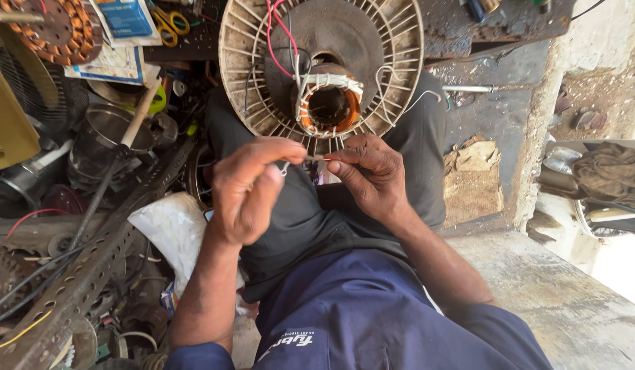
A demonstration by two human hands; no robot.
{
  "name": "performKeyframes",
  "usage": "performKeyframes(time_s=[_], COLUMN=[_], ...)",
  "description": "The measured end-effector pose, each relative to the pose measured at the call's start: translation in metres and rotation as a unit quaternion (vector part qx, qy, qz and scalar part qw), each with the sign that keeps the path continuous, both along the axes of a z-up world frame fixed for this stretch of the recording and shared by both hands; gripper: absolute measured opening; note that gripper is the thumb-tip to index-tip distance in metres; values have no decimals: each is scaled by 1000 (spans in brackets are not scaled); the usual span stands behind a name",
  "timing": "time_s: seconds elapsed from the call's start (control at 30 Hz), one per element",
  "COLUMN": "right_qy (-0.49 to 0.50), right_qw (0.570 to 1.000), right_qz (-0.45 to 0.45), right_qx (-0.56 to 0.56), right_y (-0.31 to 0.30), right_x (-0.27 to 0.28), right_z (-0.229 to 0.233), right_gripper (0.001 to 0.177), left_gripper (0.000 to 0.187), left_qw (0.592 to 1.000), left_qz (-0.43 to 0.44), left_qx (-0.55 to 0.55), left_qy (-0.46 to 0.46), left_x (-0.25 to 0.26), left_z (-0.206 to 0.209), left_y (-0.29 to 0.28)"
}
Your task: The person sits on the floor and repairs an electric motor stator by hand. They repeatedly wrap white binding material around the copper windings, tuck the ends, and adjust the placement to secure the coils.
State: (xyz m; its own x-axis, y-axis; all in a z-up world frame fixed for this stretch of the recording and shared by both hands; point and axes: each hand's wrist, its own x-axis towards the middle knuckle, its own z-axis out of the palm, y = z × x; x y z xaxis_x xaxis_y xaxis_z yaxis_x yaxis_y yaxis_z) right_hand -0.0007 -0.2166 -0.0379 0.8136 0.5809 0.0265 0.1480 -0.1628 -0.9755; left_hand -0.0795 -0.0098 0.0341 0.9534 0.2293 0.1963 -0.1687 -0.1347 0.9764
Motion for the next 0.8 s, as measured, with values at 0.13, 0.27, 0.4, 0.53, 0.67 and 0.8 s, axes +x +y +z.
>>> performKeyframes(time_s=[0.13, 0.27, 0.4, 0.53, 0.67, 0.8], right_qy=[-4, 90, 276, 306, 296, 265], right_qw=[1000, 996, 959, 950, 955, 964], right_qz=[1, -19, -53, -48, -19, -5], right_qx=[5, 23, 27, 32, 27, 20], right_y=[3, 1, -2, -1, -1, -1], right_x=[-2, -5, -6, -4, 4, 5], right_z=[1, -3, -12, -11, -6, -2], right_gripper=[12, 8, 9, 7, 11, 8], left_gripper=[33, 21, 22, 23, 21, 21], left_qw=[952, 890, 878, 909, 922, 932], left_qz=[13, 25, 36, 116, 143, 150], left_qx=[304, 452, 467, 396, 359, 330], left_qy=[-15, -64, -101, -61, -22, -14], left_x=[1, 4, -4, 1, 23, 30], left_z=[1, -6, -3, 0, -14, -25], left_y=[-18, -22, -10, 1, -3, -7])
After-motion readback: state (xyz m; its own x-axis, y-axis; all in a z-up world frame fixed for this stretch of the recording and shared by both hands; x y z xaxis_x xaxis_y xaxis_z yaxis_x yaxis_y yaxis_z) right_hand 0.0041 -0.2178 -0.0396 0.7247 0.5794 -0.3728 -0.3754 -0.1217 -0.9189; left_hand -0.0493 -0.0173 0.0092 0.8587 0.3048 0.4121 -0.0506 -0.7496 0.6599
